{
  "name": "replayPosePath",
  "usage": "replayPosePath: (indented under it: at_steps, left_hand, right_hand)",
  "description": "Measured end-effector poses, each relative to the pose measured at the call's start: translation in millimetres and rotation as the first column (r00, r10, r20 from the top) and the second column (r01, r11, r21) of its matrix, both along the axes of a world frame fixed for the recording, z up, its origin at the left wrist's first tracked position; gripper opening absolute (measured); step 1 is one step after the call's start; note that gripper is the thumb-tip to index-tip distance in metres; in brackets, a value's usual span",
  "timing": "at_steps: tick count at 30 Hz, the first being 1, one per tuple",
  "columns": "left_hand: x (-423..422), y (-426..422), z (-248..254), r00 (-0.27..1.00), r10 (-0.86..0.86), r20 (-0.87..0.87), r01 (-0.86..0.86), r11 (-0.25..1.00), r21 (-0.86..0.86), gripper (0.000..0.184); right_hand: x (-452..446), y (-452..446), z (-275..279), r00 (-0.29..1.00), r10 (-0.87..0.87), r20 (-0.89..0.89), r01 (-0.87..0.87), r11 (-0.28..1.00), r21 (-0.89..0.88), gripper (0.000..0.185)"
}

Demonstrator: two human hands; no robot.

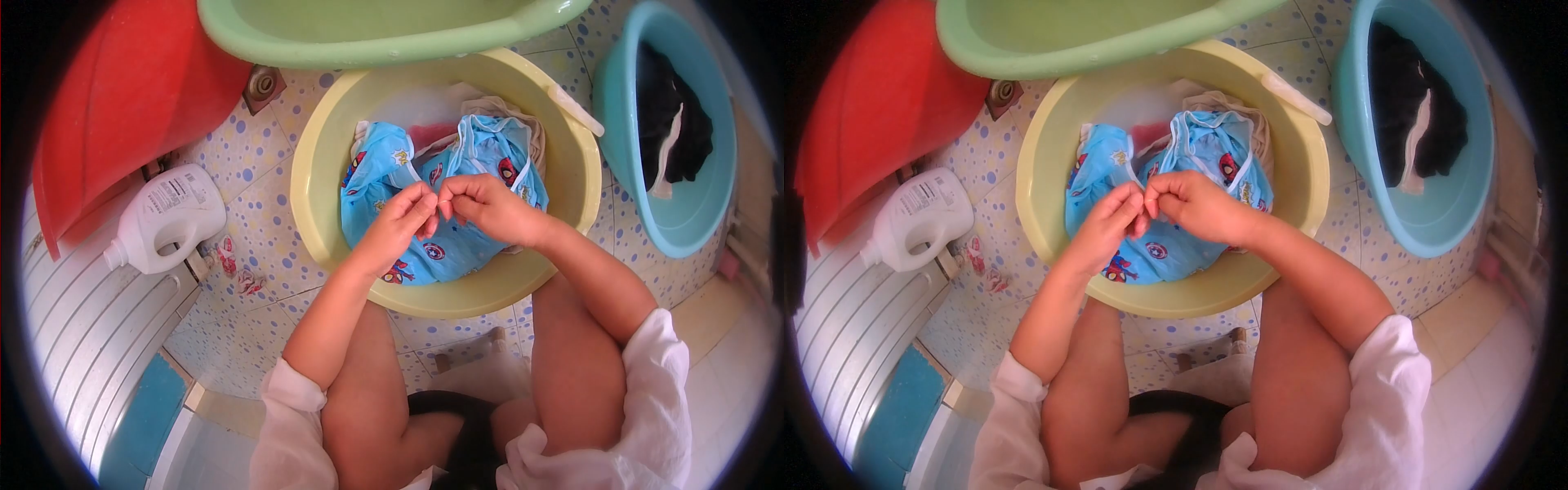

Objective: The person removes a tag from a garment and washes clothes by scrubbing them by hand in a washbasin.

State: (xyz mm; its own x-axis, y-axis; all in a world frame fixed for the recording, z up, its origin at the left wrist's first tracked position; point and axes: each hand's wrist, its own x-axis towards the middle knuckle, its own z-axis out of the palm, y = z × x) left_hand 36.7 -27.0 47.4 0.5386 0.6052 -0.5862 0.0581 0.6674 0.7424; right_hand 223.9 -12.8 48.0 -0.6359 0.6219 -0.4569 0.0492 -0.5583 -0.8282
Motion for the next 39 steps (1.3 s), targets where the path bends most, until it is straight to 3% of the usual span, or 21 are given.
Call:
replayPosePath:
  at_steps: [2, 4, 7, 12, 14, 16, 17, 19, 23, 26, 29, 32, 33, 34, 35, 38, 39]
  left_hand:
    - [-1, -2, -3, 1.0, 0.016, 0.016, -0.015, 1.0, -0.01, 0.029]
    - [1, -4, -4, 0.991, 0.076, 0.109, -0.066, 0.994, -0.089, 0.029]
    - [5, -5, 6, 0.987, 0.155, 0.038, -0.144, 0.968, -0.206, 0.031]
    - [2, -1, 4, 1.0, 0.005, 0.021, -0.003, 0.992, -0.124, 0.034]
    - [1, -5, -3, 0.999, -0.028, 0.02, 0.029, 0.997, -0.066, 0.036]
    - [2, -9, -7, 0.978, 0.197, 0.066, -0.187, 0.972, -0.14, 0.035]
    - [5, -11, -7, 0.978, 0.197, 0.066, -0.187, 0.972, -0.14, 0.035]
    - [13, -15, -5, 0.887, 0.441, 0.137, -0.391, 0.875, -0.285, 0.034]
    - [19, -15, 3, 0.835, 0.523, 0.172, -0.458, 0.833, -0.31, 0.034]
    - [21, -17, 7, 0.797, 0.558, 0.23, -0.479, 0.817, -0.321, 0.032]
    - [24, -22, 6, 0.73, 0.63, 0.264, -0.487, 0.751, -0.445, 0.032]
    - [23, -21, 3, 0.738, 0.607, 0.294, -0.46, 0.772, -0.438, 0.032]
    - [21, -19, 2, 0.815, 0.532, 0.229, -0.455, 0.833, -0.316, 0.033]
    - [20, -18, 3, 0.877, 0.458, 0.149, -0.428, 0.883, -0.193, 0.034]
    - [18, -18, 3, 0.876, 0.459, 0.15, -0.429, 0.882, -0.194, 0.034]
    - [14, -18, 3, 0.871, 0.454, 0.188, -0.414, 0.884, -0.218, 0.035]
    - [14, -18, 3, 0.846, 0.484, 0.223, -0.414, 0.86, -0.298, 0.035]
  right_hand:
    - [-2, -2, 2, 0.995, -0.006, 0.097, -0.003, 0.996, 0.089, 0.017]
    - [-4, -2, 3, 0.997, -0.032, 0.069, 0.025, 0.995, 0.102, 0.017]
    - [-4, -2, 4, 0.998, -0.051, 0.023, 0.05, 0.997, 0.066, 0.017]
    - [-4, -2, 1, 0.998, -0.055, 0.014, 0.055, 0.998, 0.011, 0.017]
    - [-4, -4, -5, 0.991, -0.015, 0.132, 0.011, 0.999, 0.032, 0.015]
    - [-8, -8, -7, 0.99, -0.074, 0.116, 0.076, 0.997, -0.009, 0.014]
    - [-10, -10, -6, 0.986, -0.134, 0.103, 0.14, 0.989, -0.051, 0.014]
    - [-16, -15, -4, 0.974, -0.221, 0.048, 0.225, 0.969, -0.104, 0.014]
    - [-21, -19, 0, 0.909, -0.406, -0.092, 0.379, 0.899, -0.22, 0.015]
    - [-19, -18, 7, 0.901, -0.406, -0.157, 0.36, 0.898, -0.253, 0.015]
    - [-19, -21, -1, 0.883, -0.418, -0.212, 0.359, 0.894, -0.268, 0.015]
    - [-13, -14, 4, 0.943, -0.3, -0.147, 0.284, 0.951, -0.12, 0.014]
    - [-11, -11, 9, 0.944, -0.296, -0.148, 0.281, 0.953, -0.118, 0.014]
    - [-10, -6, 17, 0.984, -0.176, -0.001, 0.176, 0.983, 0.055, 0.015]
    - [-9, -4, 22, 0.983, -0.077, 0.164, 0.042, 0.978, 0.206, 0.015]
    - [-6, -5, 21, 0.992, -0.017, 0.127, -0.003, 0.989, 0.151, 0.015]
    - [-7, -6, 20, 0.992, -0.015, 0.128, -0.004, 0.988, 0.151, 0.015]
